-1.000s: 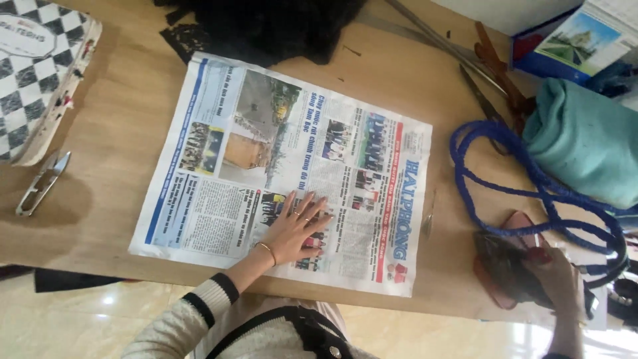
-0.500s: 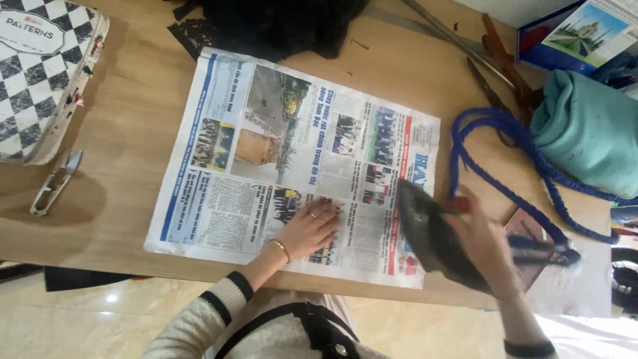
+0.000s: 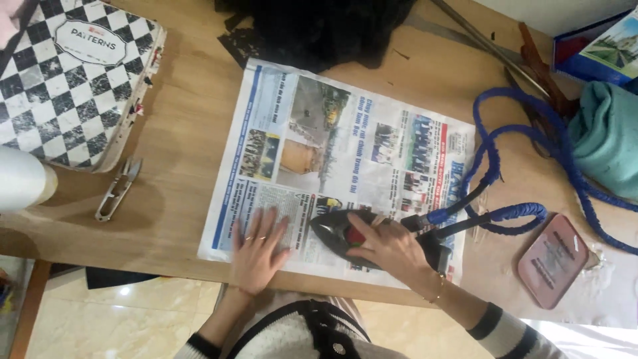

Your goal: The person is using an industrial steam iron to press and flatten a newspaper on a wooden table, flipping through the pages to iron both sides.

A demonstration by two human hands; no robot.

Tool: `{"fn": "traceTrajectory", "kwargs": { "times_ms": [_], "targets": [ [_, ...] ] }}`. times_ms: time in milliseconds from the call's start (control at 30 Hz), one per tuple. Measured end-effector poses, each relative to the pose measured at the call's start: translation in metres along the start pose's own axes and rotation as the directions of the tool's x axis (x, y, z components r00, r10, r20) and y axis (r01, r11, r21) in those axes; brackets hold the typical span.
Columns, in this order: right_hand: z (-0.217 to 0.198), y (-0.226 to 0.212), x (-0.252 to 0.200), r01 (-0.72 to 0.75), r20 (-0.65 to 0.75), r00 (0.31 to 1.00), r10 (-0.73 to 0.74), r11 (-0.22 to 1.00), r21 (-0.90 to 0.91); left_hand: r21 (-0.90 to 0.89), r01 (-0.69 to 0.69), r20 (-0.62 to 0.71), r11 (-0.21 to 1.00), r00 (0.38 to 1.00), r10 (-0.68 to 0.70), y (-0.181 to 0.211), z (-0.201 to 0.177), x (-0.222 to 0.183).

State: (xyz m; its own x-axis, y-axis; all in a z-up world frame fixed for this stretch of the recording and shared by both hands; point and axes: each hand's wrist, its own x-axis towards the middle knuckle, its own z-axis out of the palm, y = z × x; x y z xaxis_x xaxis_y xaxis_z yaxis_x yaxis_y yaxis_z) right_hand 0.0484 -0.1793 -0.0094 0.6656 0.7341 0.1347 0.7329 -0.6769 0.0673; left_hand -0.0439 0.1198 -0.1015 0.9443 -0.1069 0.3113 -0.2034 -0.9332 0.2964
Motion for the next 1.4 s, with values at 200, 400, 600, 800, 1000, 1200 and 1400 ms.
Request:
{"fn": "traceTrajectory", "kwargs": {
  "times_ms": [200,400,600,800,1000,1200,1400],
  "targets": [
    [-0.004,0.002,0.074,-0.023,-0.041,0.999,0.021,0.998,-0.061,0.144,0.258,0.015,0.955,0.965,-0.263,-0.034,-0.019,-0.040],
    [-0.002,0.017,0.169,-0.088,-0.094,0.992,0.080,0.993,-0.078,0.200,0.439,-0.080,0.876,0.898,-0.432,-0.053,-0.020,-0.070],
    [-0.002,-0.024,0.201,0.030,-0.029,0.999,-0.028,0.997,0.075,0.232,0.548,-0.240,0.804,0.833,-0.499,-0.071,-0.026,-0.088],
    [0.008,-0.112,0.169,0.225,0.104,0.961,-0.255,0.945,0.236,-0.032,0.622,-0.202,0.782,0.762,-0.615,-0.068,-0.036,-0.094],
    [-0.022,-0.146,0.164,0.315,0.182,0.897,-0.404,0.870,0.378,-0.458,0.673,-0.169,0.581,0.576,-0.800,-0.060,-0.033,-0.111],
    [-0.031,-0.156,0.166,0.464,0.094,0.823,-0.561,0.757,0.460,-0.546,0.673,-0.163,0.499,0.498,-0.851,-0.049,-0.047,-0.087],
    [-0.013,-0.162,0.196,0.346,0.168,0.881,-0.443,0.843,0.411,-0.667,0.648,-0.148,0.369,0.371,-0.917,-0.051,-0.046,-0.084]
  ]
}}
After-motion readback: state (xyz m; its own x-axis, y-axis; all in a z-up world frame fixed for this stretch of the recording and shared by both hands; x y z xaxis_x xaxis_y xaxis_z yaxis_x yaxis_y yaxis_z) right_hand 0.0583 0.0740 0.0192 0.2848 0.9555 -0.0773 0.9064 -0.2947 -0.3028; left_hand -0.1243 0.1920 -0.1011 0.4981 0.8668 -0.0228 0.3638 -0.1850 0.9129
